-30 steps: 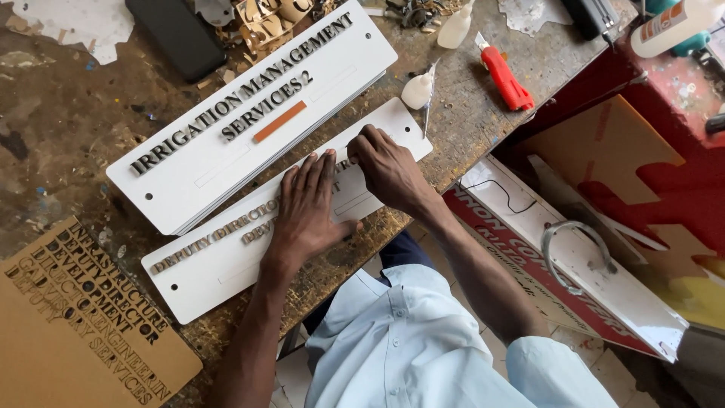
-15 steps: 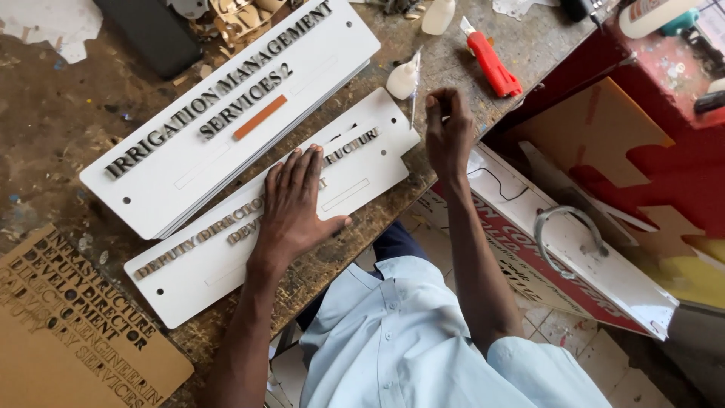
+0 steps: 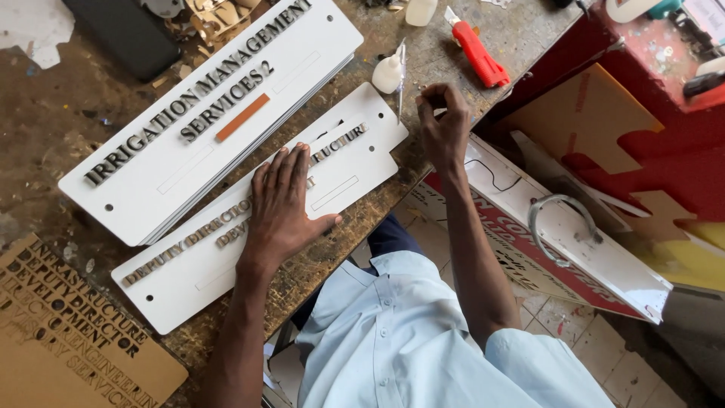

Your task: Gluing individual acrylic letters onto a white sign board to assemble a professional sign.

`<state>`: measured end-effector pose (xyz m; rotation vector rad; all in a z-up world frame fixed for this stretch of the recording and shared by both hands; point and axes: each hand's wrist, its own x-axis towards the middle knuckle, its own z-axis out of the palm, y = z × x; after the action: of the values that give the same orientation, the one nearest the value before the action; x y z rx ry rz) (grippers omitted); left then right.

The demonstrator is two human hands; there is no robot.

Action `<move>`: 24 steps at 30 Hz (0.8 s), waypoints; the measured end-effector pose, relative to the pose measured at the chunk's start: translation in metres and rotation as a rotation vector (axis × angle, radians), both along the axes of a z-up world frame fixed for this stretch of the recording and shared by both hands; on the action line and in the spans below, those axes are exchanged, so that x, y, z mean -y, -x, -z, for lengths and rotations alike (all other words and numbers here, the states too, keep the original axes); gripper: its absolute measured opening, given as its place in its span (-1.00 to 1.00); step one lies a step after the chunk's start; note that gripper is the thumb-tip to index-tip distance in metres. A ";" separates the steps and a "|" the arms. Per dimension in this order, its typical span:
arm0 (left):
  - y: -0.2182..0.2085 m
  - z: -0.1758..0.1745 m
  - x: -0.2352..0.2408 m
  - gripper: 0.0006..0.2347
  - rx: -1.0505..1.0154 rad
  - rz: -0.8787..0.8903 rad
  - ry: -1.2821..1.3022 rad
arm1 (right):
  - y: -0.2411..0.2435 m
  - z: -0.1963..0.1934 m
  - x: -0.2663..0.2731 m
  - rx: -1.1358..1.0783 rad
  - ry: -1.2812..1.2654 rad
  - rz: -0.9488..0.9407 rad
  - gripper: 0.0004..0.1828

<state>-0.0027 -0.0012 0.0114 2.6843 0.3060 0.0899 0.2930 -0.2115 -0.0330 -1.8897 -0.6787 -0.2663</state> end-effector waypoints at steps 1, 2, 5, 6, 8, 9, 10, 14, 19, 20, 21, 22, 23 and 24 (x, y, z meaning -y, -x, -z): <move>-0.001 -0.001 0.000 0.16 -0.003 -0.009 0.001 | 0.009 -0.006 -0.006 -0.003 0.001 -0.009 -0.83; -0.001 -0.003 0.001 0.18 0.002 -0.008 -0.005 | 0.019 -0.012 -0.011 0.009 0.023 -0.067 -0.83; 0.000 0.002 0.002 0.20 0.001 -0.014 -0.012 | 0.051 -0.041 -0.028 0.028 0.061 -0.287 -0.85; 0.000 0.005 0.001 0.21 0.005 -0.015 -0.016 | 0.061 -0.054 -0.034 0.046 0.076 -0.443 -0.86; 0.000 0.006 0.001 0.22 0.001 -0.021 -0.016 | 0.069 -0.055 -0.047 0.131 0.167 -0.528 -0.86; -0.001 0.007 0.001 0.24 -0.003 -0.020 -0.014 | 0.072 -0.056 -0.053 0.216 0.260 -0.606 -0.86; -0.001 0.006 0.001 0.24 -0.004 -0.019 -0.012 | 0.077 -0.061 -0.061 0.213 0.262 -0.606 -0.86; -0.003 0.005 0.002 0.21 -0.055 -0.029 -0.016 | 0.086 -0.068 -0.084 0.409 0.406 -0.705 -0.93; -0.003 -0.001 -0.001 0.21 -0.120 -0.025 0.072 | 0.082 -0.070 -0.096 0.450 0.526 -0.794 -0.89; -0.002 0.000 -0.001 0.21 -0.120 -0.024 0.069 | 0.079 -0.071 -0.096 0.492 0.544 -0.821 -0.88; -0.002 0.002 0.000 0.21 -0.120 -0.022 0.066 | 0.076 -0.072 -0.096 0.534 0.561 -0.848 -0.87; -0.002 0.001 0.000 0.21 -0.121 -0.026 0.068 | 0.075 -0.071 -0.096 0.533 0.562 -0.854 -0.87; -0.002 0.000 0.000 0.20 -0.130 -0.028 0.057 | 0.074 -0.069 -0.096 0.571 0.585 -0.871 -0.87; -0.004 -0.001 -0.001 0.19 -0.138 -0.024 0.045 | 0.073 -0.067 -0.095 0.607 0.608 -0.882 -0.86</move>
<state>0.0011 -0.0006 0.0120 2.6478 0.3776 -0.0940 0.2204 -0.1162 0.0341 -1.8388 -2.1064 -0.0457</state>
